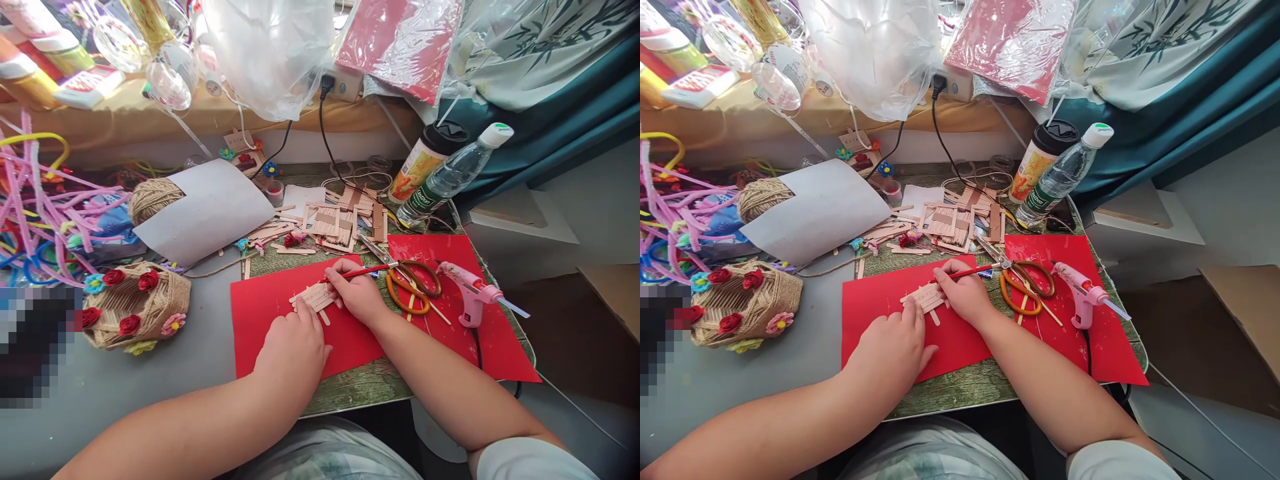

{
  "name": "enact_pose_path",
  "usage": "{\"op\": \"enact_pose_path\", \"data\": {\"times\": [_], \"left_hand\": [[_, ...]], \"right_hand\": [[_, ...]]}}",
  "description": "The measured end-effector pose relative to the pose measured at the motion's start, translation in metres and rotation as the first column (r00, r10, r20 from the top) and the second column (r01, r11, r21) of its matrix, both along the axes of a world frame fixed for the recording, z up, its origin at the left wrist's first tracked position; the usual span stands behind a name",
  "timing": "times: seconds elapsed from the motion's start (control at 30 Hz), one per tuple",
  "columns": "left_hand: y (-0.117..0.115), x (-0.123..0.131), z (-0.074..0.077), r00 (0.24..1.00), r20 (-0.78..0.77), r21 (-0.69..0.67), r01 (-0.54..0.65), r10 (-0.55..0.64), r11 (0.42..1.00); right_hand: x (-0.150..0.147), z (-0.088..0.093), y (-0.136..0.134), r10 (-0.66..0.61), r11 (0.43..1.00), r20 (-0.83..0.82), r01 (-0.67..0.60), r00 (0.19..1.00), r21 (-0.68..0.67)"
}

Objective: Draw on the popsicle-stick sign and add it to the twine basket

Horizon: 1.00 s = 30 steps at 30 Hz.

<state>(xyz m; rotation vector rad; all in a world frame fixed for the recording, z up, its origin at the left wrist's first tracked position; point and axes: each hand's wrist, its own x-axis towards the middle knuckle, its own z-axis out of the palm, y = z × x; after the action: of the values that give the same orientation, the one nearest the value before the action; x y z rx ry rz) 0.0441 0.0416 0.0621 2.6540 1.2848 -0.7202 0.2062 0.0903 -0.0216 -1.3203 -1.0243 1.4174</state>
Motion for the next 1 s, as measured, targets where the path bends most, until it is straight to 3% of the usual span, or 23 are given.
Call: {"op": "enact_pose_path", "data": {"times": [0.17,0.33,0.67,1.0], "left_hand": [[-0.014,-0.003,0.012,0.992,0.074,-0.006,0.104,-0.103,0.995],[-0.019,-0.004,0.012,0.992,0.044,-0.026,0.115,-0.114,0.993],[-0.021,-0.003,0.0,0.988,-0.026,-0.021,0.155,-0.155,0.988],[-0.022,-0.007,-0.004,0.993,0.029,-0.051,0.116,-0.115,0.992]], "right_hand": [[0.003,0.002,0.002,-0.133,0.988,-0.118,0.141,0.984,0.061],[0.008,0.002,0.005,-0.186,0.971,-0.124,0.202,0.975,0.129],[0.003,0.003,-0.003,-0.12,0.982,0.054,0.111,0.991,0.154],[0.002,0.0,-0.001,-0.126,0.984,0.025,0.122,0.992,0.126]]}}
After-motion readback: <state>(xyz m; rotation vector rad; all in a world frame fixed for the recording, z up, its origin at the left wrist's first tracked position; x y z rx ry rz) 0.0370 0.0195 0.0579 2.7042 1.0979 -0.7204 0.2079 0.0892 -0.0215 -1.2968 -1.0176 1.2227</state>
